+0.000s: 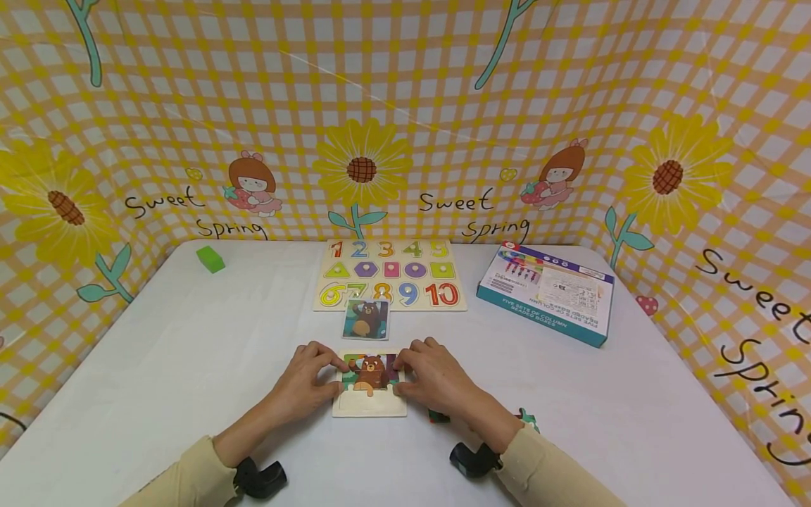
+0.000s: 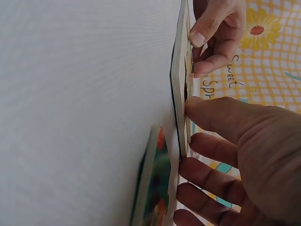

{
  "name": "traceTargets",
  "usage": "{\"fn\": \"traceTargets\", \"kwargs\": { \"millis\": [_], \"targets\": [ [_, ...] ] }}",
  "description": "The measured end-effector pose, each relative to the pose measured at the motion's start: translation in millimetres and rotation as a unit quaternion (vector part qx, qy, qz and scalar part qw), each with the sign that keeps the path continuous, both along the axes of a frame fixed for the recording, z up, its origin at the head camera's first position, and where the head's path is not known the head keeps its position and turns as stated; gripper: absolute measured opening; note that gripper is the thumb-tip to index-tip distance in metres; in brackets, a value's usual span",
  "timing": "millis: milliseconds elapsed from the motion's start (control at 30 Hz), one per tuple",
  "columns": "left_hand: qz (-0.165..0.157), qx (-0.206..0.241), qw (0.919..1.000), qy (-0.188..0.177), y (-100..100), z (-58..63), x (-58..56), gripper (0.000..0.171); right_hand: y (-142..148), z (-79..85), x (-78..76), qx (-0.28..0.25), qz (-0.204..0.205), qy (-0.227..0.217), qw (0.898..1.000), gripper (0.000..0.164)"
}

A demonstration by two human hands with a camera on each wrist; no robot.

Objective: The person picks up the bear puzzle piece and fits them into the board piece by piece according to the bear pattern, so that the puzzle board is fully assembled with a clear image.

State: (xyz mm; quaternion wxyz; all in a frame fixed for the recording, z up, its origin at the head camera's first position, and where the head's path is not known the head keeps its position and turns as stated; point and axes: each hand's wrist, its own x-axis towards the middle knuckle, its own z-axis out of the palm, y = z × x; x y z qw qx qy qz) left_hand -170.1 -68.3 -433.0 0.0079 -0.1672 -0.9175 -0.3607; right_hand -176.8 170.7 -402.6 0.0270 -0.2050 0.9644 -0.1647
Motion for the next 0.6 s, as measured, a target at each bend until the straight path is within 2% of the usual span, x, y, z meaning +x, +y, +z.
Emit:
{"fn": "traceTargets", "kwargs": {
  "millis": [600],
  "targets": [
    [0.0, -0.004, 1.0, 0.002, -0.2, 0.0, 0.2, 0.014, -7.7, 1.1, -0.1, -0.02, 0.036, 0.036, 0.998, 0.02]
  ]
}}
